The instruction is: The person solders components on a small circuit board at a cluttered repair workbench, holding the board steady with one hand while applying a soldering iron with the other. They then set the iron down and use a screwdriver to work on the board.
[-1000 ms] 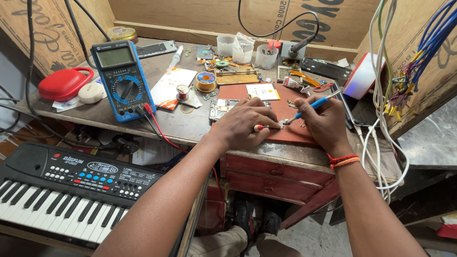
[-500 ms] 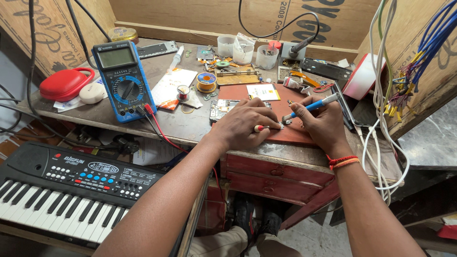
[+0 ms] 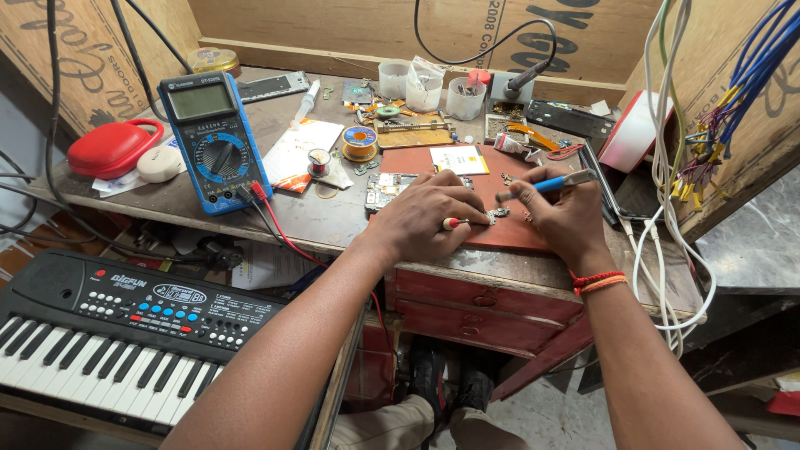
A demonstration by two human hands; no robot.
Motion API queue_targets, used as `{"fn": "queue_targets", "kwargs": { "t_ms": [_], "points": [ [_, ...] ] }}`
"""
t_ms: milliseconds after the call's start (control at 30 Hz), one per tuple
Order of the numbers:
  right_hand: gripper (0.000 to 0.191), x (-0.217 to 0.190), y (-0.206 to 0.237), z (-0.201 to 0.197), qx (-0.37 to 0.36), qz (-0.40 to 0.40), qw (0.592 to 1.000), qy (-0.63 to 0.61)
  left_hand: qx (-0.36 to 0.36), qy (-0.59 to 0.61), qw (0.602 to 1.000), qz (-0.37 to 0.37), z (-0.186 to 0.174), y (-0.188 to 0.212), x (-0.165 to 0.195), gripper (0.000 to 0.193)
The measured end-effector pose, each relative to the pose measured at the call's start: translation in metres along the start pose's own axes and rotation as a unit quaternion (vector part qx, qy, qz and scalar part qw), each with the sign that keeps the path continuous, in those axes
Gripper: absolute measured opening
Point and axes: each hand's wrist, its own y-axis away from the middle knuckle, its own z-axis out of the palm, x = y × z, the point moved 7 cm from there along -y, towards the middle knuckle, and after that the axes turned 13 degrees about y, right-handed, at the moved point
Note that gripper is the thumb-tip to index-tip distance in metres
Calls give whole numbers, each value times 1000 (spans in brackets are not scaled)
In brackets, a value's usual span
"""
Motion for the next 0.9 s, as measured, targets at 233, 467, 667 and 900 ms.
{"fn": "queue_targets", "kwargs": {
  "t_ms": [233,467,667,900],
  "points": [
    [14,4,0,-2,4,25,994,-108,3,1,1000,-2,0,0,0,31],
    [12,-4,0,-3,24,-51,998,4,3,-1,1000,0,0,0,0,30],
    [13,-2,1,-4,16,-7,1000,-22,0,-5,1000,0,1,-1,-1,31],
    [14,-7,2,-7,36,-19,999,-22,1,-3,1000,1,1,-1,-1,30]
  ]
}}
